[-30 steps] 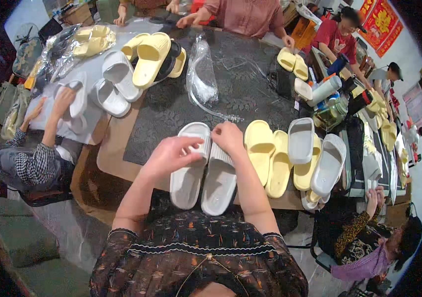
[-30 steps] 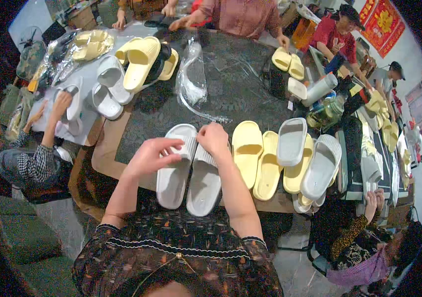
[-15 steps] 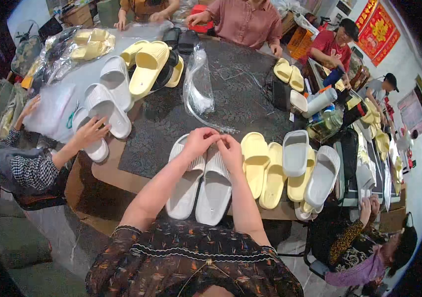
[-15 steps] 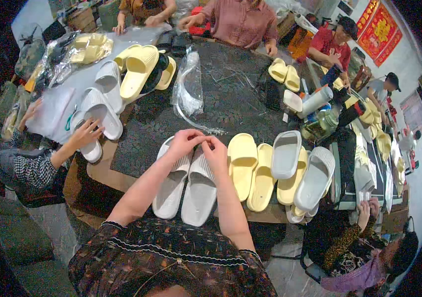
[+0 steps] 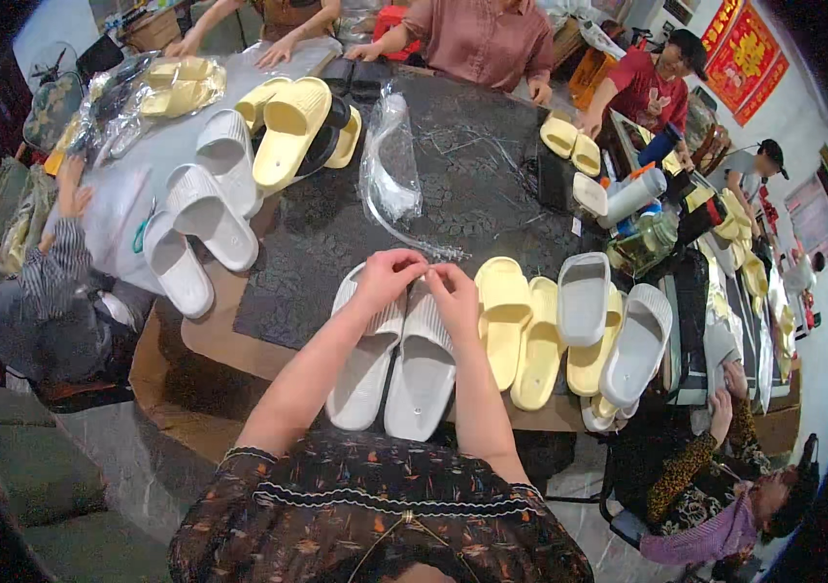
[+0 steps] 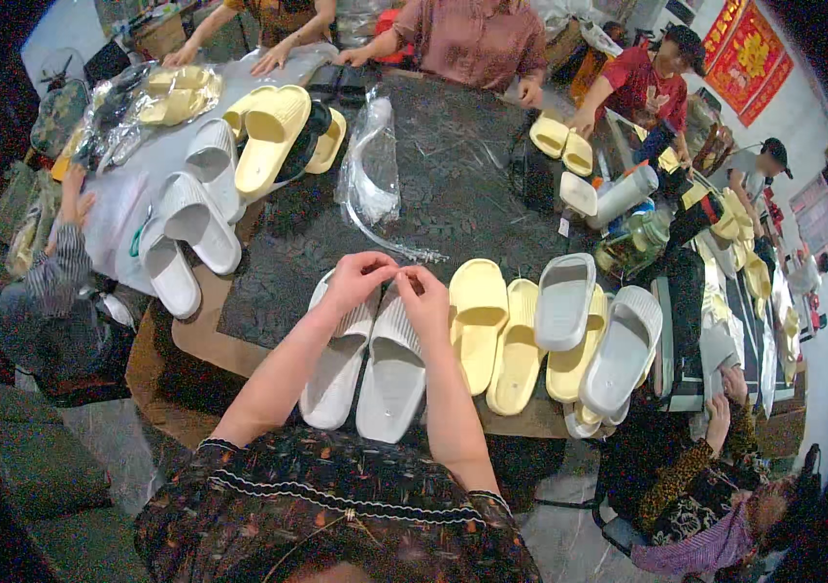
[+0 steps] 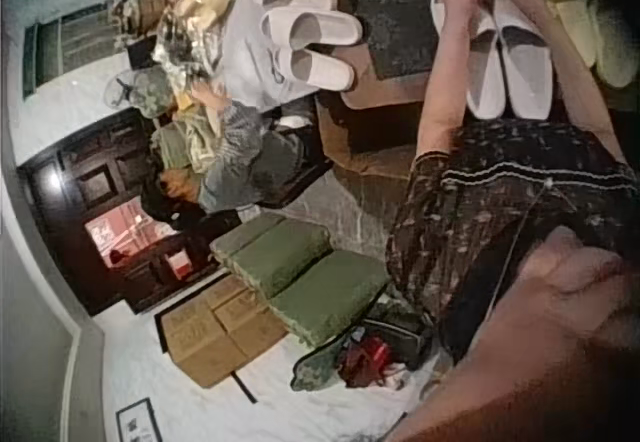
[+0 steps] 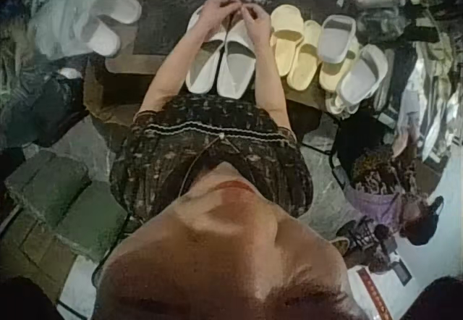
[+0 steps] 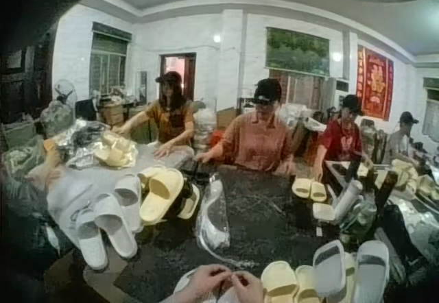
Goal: The person organizes slippers on a table and fastens them into pairs using plastic ties by hand.
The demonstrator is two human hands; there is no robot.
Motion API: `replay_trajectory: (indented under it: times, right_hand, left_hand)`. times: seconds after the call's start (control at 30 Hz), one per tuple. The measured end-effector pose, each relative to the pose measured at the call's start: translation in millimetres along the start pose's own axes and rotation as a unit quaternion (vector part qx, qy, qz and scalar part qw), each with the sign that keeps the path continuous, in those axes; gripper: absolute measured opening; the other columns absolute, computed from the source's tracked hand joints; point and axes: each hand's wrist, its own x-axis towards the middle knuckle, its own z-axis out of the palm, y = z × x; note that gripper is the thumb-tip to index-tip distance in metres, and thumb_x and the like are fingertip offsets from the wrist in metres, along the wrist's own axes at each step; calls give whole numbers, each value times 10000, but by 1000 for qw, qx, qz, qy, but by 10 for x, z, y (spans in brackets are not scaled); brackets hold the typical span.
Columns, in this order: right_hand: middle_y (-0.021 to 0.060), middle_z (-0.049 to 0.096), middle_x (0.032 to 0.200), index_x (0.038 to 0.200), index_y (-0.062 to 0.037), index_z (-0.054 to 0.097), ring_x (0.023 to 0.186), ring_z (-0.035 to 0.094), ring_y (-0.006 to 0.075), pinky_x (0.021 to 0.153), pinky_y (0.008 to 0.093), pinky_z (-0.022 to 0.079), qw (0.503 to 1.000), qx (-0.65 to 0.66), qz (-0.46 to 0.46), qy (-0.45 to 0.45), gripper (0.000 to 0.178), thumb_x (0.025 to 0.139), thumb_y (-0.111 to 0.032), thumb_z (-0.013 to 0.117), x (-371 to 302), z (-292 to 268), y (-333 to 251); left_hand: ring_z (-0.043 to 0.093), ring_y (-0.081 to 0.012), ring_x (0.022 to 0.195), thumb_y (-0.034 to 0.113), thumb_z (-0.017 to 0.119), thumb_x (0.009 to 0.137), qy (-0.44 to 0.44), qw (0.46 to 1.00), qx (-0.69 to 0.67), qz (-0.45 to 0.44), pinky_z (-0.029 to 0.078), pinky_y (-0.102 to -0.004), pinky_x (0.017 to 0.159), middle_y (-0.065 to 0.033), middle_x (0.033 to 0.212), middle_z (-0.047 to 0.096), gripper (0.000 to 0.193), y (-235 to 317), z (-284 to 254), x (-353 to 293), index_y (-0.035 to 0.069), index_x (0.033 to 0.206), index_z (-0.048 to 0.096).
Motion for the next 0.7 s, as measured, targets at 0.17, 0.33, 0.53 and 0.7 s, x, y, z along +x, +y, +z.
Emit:
replay_trajectory:
  times: [0.17,0.33,0.53,0.7]
  right_hand:
    - [8,657,768,927,-3,674,687,565,58,638,224,464,999,25,22,15,146,883,-141,656,-2,2,53]
    - [8,654,757,921,-2,677,676,567,53,628,225,462,1000,-17,1,-1,156,876,-151,663,-19,-17,-20]
    - [25,670,750,913,-3,680,677,596,67,641,232,481,998,-1,49,31,164,879,-162,660,-14,-13,-43]
    - [26,673,751,910,-3,682,682,604,71,643,235,484,999,4,32,5,168,878,-166,663,-9,-26,-3]
  left_hand:
    - [588,-76,705,162,671,850,67,994,-82,5,478,-245,653,-5,782,673,181,-59,33,0,13,951,686]
    - [567,-72,687,155,652,864,-5,1000,-14,9,467,-249,637,-11,757,655,151,-36,19,-12,17,918,675]
    - [562,-81,694,157,636,873,85,993,-80,37,461,-251,637,-23,760,638,159,-65,48,-18,7,922,655]
    - [504,-42,683,131,630,882,3,998,-41,41,424,-221,608,34,751,589,116,-59,79,-28,20,913,637]
